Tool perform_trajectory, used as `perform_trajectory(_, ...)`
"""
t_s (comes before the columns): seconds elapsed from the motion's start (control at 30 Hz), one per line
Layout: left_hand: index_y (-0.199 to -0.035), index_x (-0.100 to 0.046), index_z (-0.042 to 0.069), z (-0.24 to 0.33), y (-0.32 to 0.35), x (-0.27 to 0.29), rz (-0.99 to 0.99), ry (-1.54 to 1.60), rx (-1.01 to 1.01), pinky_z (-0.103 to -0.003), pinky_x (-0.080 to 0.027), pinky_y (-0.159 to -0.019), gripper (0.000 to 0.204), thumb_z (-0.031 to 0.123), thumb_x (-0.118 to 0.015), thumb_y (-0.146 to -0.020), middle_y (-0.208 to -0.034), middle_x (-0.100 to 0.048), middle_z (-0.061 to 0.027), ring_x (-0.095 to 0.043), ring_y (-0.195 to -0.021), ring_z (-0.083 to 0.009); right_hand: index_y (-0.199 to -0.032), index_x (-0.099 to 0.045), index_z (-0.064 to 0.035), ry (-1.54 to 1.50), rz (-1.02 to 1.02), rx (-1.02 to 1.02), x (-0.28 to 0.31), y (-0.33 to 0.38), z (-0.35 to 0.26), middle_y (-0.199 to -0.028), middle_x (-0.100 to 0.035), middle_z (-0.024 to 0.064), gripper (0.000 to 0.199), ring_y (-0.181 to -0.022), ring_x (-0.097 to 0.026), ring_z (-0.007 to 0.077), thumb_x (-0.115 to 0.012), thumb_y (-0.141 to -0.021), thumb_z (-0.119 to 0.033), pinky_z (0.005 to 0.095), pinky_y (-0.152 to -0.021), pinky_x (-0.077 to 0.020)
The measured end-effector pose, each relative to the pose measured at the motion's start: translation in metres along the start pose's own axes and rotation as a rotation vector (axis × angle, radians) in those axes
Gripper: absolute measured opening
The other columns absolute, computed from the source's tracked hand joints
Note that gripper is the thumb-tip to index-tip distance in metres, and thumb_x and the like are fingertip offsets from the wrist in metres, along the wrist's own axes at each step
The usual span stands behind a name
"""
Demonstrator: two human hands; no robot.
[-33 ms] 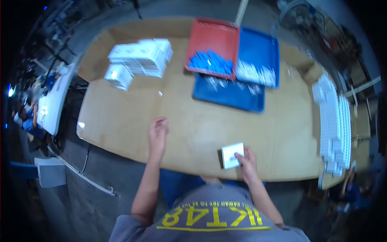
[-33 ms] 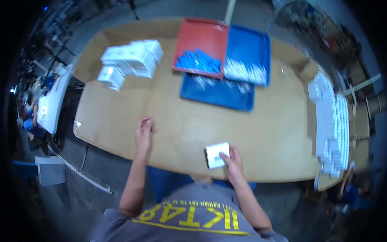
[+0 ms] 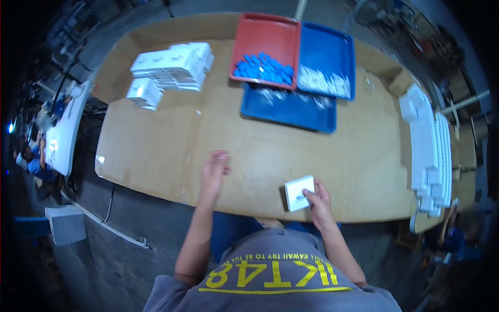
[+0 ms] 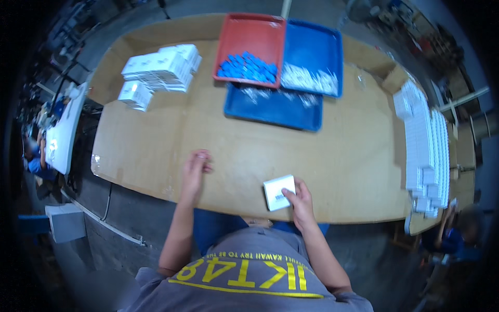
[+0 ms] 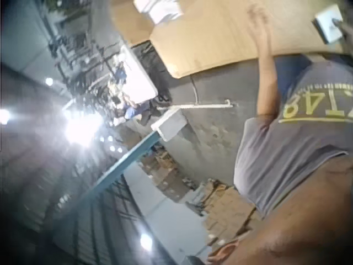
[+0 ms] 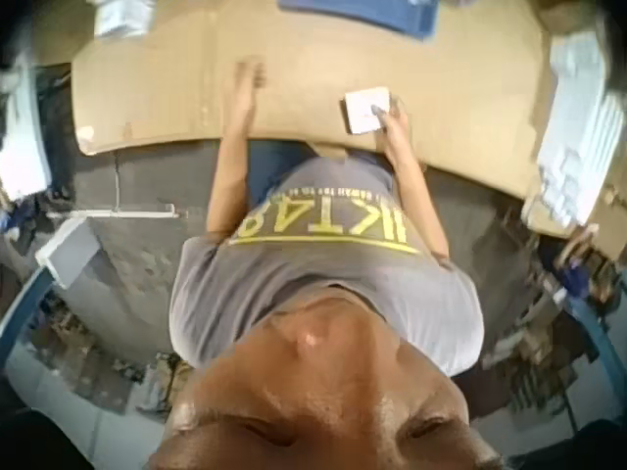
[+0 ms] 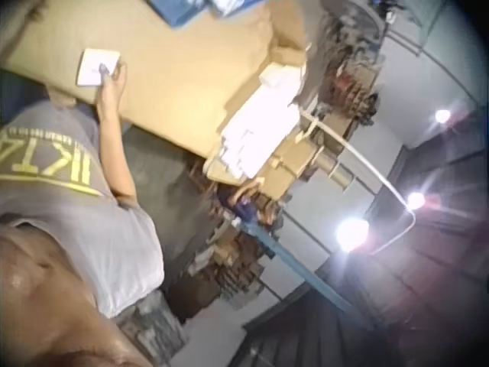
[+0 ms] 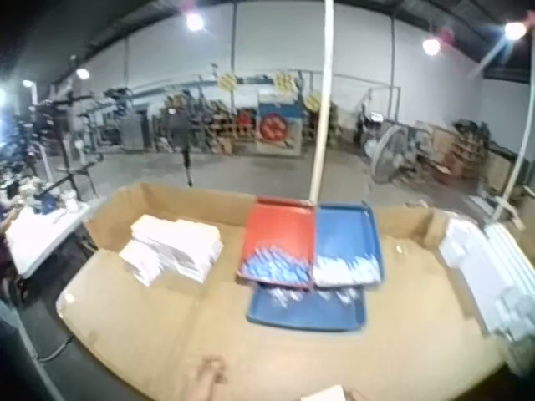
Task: Assembling and packing small electronic components into individual white boxes at a factory workstation.
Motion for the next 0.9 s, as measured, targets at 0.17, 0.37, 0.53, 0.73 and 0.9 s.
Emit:
perform_trajectory(0.17, -0.145, -0.052, 0.005, -0.047, 0.111, -0.189, -0.732, 0.312, 0.706, -0.039, -0.061, -0.090, 0.065, 0.058, -0.034, -0.112, -0.123, -0.070, -0.0155, -0.073, -0.106, -0.0287, -0.135, -0.056, -0.0027, 0.037, -0.146, 0.044, 0.000, 0.009, -0.027, -0.119, -0.069, 0.0092, 0.044, -0.110, -0.064, 0.0159, -0.072, -0.094, -0.006, 0.0307, -0.096, -0.0501)
perform_trajectory(0.37, -0.150, -0.045, 0.007, -0.029, 0.137, -0.219, -0.759, 0.581, 0.678, -0.044, -0.062, -0.089, 0.069, 0.062, -0.029, -0.111, -0.130, -0.066, -0.0167, -0.071, -0.113, -0.0290, -0.144, -0.052, 0.0018, 0.625, -0.215, 0.420, -0.010, 0.021, -0.058, -0.133, -0.062, 0.0170, 0.061, -0.124, -0.060, 0.0260, -0.076, -0.091, -0.016, 0.0385, -0.104, -0.0484)
perform_trajectory(0.53, -0.150, -0.042, 0.009, -0.010, 0.148, -0.223, -0.542, 0.544, 0.605, -0.039, -0.052, -0.109, 0.065, 0.060, -0.039, -0.110, -0.136, -0.059, -0.0123, -0.061, -0.126, -0.0221, -0.149, -0.050, 0.0007, 0.750, -0.257, 0.773, -0.039, 0.048, -0.075, -0.149, -0.049, 0.0254, 0.071, -0.138, -0.051, 0.0413, -0.077, -0.089, -0.025, 0.0461, -0.113, -0.0439)
perform_trajectory(0.73, -0.144, -0.047, 0.006, -0.021, 0.149, -0.219, -0.530, 0.602, 0.652, -0.037, -0.057, -0.101, 0.057, 0.051, -0.042, -0.110, -0.130, -0.064, -0.0119, -0.067, -0.118, -0.0220, -0.151, -0.049, 0.0009, 0.778, -0.274, 0.857, -0.042, 0.046, -0.056, -0.148, -0.048, 0.0272, 0.073, -0.136, -0.052, 0.0435, -0.071, -0.094, -0.038, 0.0477, -0.111, -0.0458)
perform_trajectory(0.9, -0.142, -0.049, 0.007, -0.011, 0.148, -0.221, -0.425, 0.528, 0.639, -0.035, -0.059, -0.095, 0.057, 0.055, -0.041, -0.111, -0.126, -0.065, -0.0105, -0.069, -0.113, -0.0195, -0.152, -0.048, 0.0032, 0.740, -0.256, 0.895, -0.044, 0.041, -0.055, -0.147, -0.048, 0.0293, 0.073, -0.136, -0.052, 0.0449, -0.066, -0.098, -0.043, 0.0484, -0.110, -0.0469)
Point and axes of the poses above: each hand's wrist, its own y-axis away from the middle knuckle, its own x-axis out of the back of the hand, z = x × y, the point moved 9 cm from there along -y, towards the middle knuckle
